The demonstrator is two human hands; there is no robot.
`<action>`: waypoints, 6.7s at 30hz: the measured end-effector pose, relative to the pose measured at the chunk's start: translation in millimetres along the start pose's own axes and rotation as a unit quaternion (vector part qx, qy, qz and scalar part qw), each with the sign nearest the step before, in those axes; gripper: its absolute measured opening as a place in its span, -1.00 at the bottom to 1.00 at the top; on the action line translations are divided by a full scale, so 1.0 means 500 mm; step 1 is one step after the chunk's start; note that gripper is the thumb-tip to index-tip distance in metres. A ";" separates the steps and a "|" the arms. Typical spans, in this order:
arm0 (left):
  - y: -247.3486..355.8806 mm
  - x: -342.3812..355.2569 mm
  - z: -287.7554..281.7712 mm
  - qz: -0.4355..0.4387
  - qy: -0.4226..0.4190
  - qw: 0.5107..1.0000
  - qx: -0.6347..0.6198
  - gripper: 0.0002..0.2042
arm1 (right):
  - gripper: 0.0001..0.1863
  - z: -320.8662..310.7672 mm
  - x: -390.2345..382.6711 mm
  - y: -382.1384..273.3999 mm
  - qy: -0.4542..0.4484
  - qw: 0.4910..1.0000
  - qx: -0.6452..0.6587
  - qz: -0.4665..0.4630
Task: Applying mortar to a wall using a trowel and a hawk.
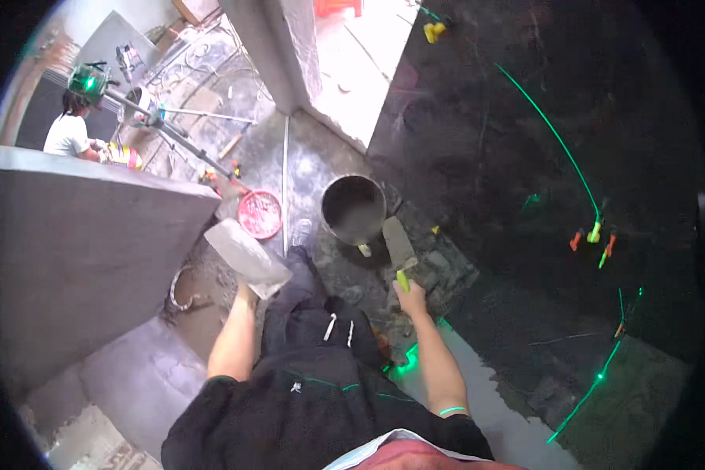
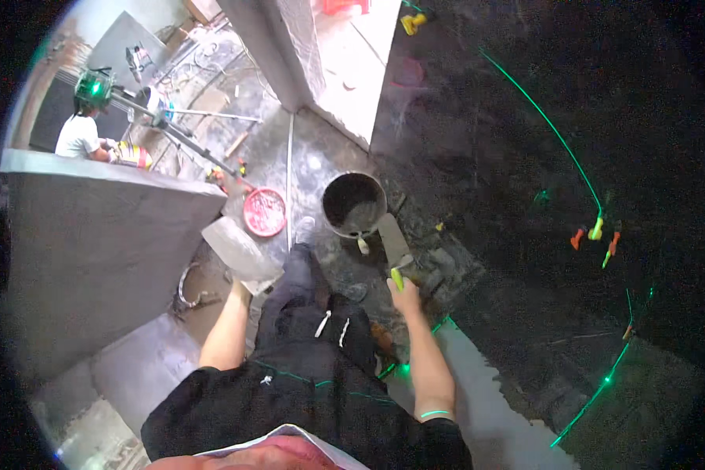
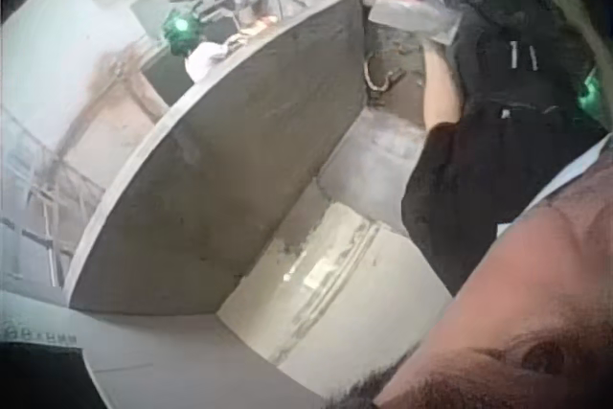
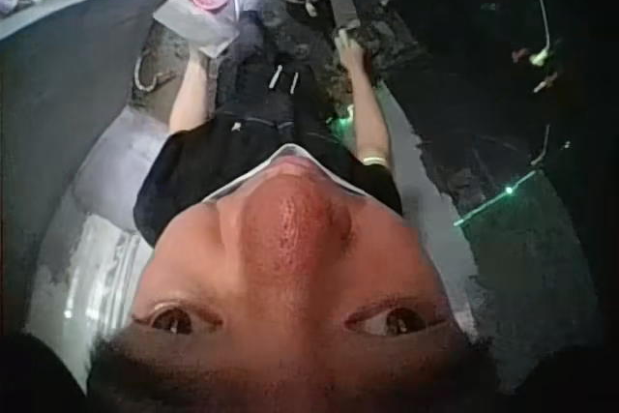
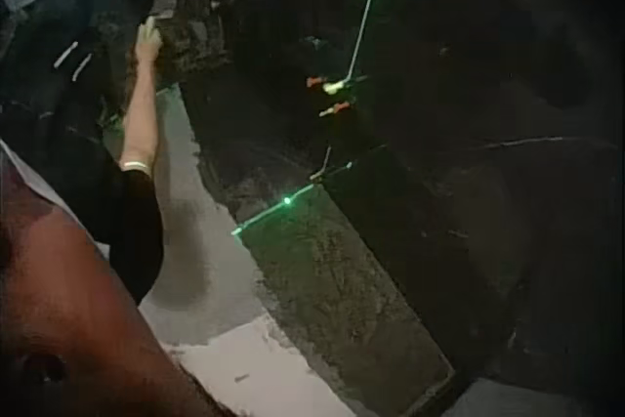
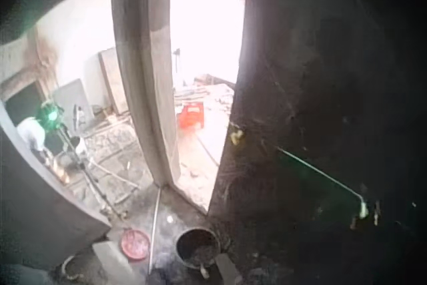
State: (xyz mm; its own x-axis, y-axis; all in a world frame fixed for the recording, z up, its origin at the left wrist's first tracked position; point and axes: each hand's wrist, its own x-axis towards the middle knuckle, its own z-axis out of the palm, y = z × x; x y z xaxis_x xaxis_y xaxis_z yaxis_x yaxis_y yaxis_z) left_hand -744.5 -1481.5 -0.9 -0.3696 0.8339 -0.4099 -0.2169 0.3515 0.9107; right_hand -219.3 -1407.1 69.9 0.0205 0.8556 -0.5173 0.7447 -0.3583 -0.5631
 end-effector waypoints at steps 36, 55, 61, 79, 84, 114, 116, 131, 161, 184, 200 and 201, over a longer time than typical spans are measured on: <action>-0.317 0.484 0.228 -0.473 0.089 0.873 0.083 -0.68 | -0.73 0.677 0.987 0.177 -0.268 0.811 -0.517 0.059; -0.334 0.475 0.210 -0.492 0.281 0.815 -0.123 -0.66 | -0.77 0.716 1.013 0.142 -0.323 0.817 -0.478 -0.018; -0.330 0.500 0.213 -0.426 0.212 0.880 -0.014 -0.75 | -0.76 0.696 0.995 0.047 -0.347 0.819 -0.454 -0.053; -0.279 0.512 0.165 -0.335 0.135 0.928 0.092 -0.80 | -0.76 0.377 0.823 -0.055 -0.319 0.843 -0.410 -0.138; -0.269 0.527 0.160 -0.385 0.063 0.919 0.053 -0.84 | -0.75 0.334 0.764 -0.037 -0.283 0.877 -0.372 -0.107; 0.479 0.517 0.413 -0.530 -0.261 0.685 -0.426 -0.54 | -0.73 -0.102 0.360 -0.726 -0.093 0.992 0.055 -0.061; 0.344 0.705 0.469 -0.448 -0.347 0.662 -0.490 -0.57 | -0.73 -0.126 0.434 -0.803 -0.100 0.990 0.082 -0.049; 0.469 1.416 0.624 -0.185 -0.494 0.834 -0.161 -0.53 | -0.82 -0.354 0.909 -1.181 -0.145 0.978 0.150 -0.014; 1.019 1.825 1.331 -0.069 -0.263 0.746 -0.608 -0.75 | -0.86 -0.948 1.908 -1.389 -0.333 0.936 -0.037 -0.109; 1.062 2.686 1.064 -0.030 -0.125 0.668 -0.733 -0.71 | -0.87 -0.723 2.651 -2.227 -0.405 0.890 -0.110 -0.178; 0.967 2.885 0.833 0.011 -0.174 0.501 -0.848 -0.59 | -0.59 -0.114 3.182 -2.353 -0.207 0.863 -0.362 -0.284; 1.019 2.933 0.807 0.018 -0.178 0.492 -0.852 -0.59 | -0.57 -0.091 3.192 -2.347 -0.254 0.869 -0.381 -0.189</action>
State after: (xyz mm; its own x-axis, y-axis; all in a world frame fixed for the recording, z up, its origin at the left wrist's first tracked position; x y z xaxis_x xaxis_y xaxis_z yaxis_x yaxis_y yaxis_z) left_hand -1032.4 92.2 -117.2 -0.2854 0.9547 -0.0841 -0.7711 -0.2808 -0.5714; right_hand -1030.3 395.9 -65.9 -0.4749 0.5132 -0.7149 0.8632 0.4298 -0.2649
